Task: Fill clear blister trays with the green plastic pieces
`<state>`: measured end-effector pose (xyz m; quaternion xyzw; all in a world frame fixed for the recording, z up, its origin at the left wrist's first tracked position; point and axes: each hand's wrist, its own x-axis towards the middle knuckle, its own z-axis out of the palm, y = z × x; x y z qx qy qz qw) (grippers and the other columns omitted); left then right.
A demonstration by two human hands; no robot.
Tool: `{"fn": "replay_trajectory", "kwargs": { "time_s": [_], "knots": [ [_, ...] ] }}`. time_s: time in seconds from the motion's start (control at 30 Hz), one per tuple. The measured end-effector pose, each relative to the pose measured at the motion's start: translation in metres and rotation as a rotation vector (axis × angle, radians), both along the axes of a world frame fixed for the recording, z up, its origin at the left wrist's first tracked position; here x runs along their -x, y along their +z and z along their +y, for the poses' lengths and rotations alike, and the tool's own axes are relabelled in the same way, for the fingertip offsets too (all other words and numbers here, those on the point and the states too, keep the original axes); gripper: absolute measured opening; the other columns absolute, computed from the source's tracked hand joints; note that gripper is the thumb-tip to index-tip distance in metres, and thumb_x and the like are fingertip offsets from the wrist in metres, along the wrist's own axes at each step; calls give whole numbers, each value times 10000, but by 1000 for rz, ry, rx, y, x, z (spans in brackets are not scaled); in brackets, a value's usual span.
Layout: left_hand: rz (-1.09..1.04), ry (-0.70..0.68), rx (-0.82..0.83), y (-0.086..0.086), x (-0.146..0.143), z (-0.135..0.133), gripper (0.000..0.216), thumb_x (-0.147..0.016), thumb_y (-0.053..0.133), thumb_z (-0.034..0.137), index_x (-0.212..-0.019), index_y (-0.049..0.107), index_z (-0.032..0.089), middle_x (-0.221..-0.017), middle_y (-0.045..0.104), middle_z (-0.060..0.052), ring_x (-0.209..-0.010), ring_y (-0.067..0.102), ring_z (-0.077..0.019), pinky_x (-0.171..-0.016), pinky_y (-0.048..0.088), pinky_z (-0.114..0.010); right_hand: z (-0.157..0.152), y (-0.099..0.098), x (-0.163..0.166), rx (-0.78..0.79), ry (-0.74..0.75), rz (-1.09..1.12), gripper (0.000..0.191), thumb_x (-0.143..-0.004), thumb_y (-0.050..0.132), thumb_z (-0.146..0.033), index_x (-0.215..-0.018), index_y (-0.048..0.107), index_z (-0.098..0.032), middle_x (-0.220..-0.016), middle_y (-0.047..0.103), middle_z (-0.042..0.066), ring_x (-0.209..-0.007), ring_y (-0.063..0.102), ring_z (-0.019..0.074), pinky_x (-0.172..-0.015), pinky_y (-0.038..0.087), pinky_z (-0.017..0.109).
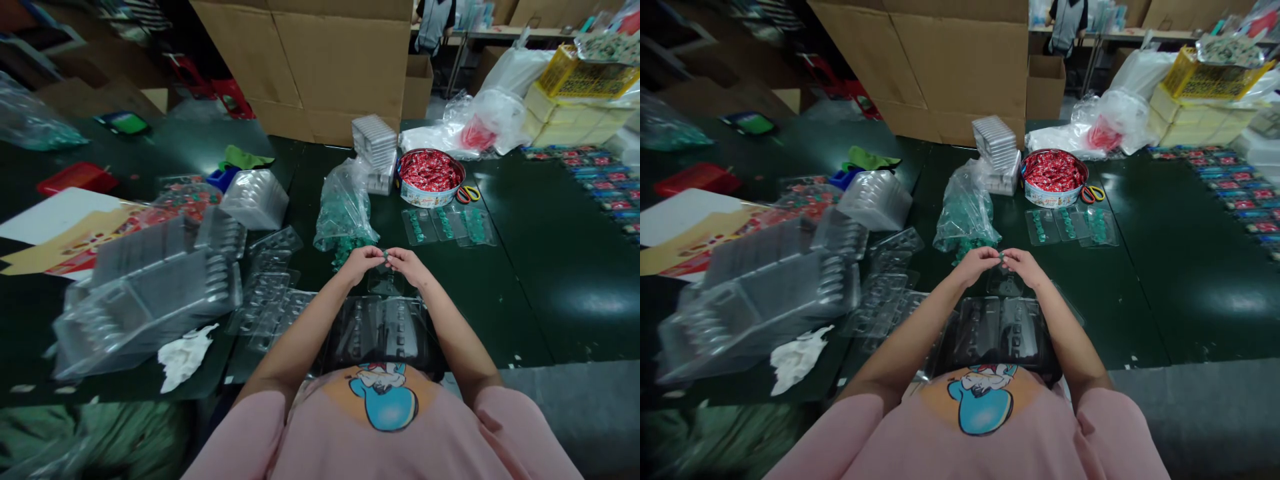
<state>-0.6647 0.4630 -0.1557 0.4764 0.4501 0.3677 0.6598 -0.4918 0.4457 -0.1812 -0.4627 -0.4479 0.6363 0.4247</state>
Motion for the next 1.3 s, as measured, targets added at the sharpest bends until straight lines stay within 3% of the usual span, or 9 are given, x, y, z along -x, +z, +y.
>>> {"fn": "replay_trajectory", "kwargs": {
  "time_s": [0.17,0.37,0.53,0.67,0.9,1.03,1.13,1.3],
  "knots": [
    [-71,-60,167,6,-5,4,270,-552,807,195,-737,623,130,-646,598,23,-577,529,-66,-592,382,-204,-3,5,-10,181,129,296,385,-629,863,-386,-881,648,-189,-750,615,-22,-664,547,69,-580,414,178],
    [-155,-34,230,-1,-12,7,218,-597,743,131,-747,585,130,-629,593,25,-566,547,-60,-600,404,-191,-5,7,-12,184,162,462,354,-644,872,-333,-800,587,-191,-716,580,-39,-652,514,58,-551,363,156],
    [-150,-23,230,-7,-12,9,193,-619,707,112,-757,574,134,-625,592,26,-549,529,-53,-593,397,-188,-2,3,-11,214,0,359,435,-635,854,-465,-900,650,-186,-755,621,-16,-664,543,63,-546,375,157],
    [-72,-14,188,-6,-13,9,159,-617,667,87,-749,590,131,-615,590,27,-559,534,-57,-585,387,-186,0,2,-11,239,38,297,437,-616,864,-461,-860,650,-170,-760,632,-5,-656,545,64,-545,377,165],
    [-74,-36,179,-5,-19,13,154,-614,650,78,-737,582,139,-606,579,36,-560,546,-64,-584,392,-193,1,-2,-12,253,103,382,388,-611,883,-365,-786,588,-186,-689,566,-37,-636,506,67,-515,324,165],
    [-104,-20,199,-12,-20,16,161,-617,647,73,-748,580,139,-612,574,41,-557,545,-59,-590,401,-190,3,-6,-10,190,-12,343,401,-600,884,-369,-708,542,-191,-667,537,-55,-629,495,64,-523,323,164],
    [-112,-9,202,-16,-19,18,170,-619,656,80,-758,581,140,-619,580,38,-559,547,-60,-578,395,-185,4,-6,-10,158,-106,319,389,-594,879,-391,-766,582,-207,-722,565,-53,-684,540,75,-553,353,170],
    [-127,-12,223,-20,-20,18,167,-621,646,78,-761,581,141,-609,582,33,-556,547,-63,-575,395,-185,3,-3,-11,172,-98,312,387,-594,869,-370,-838,607,-224,-770,581,-55,-713,559,80,-588,384,185]
  ]
}}
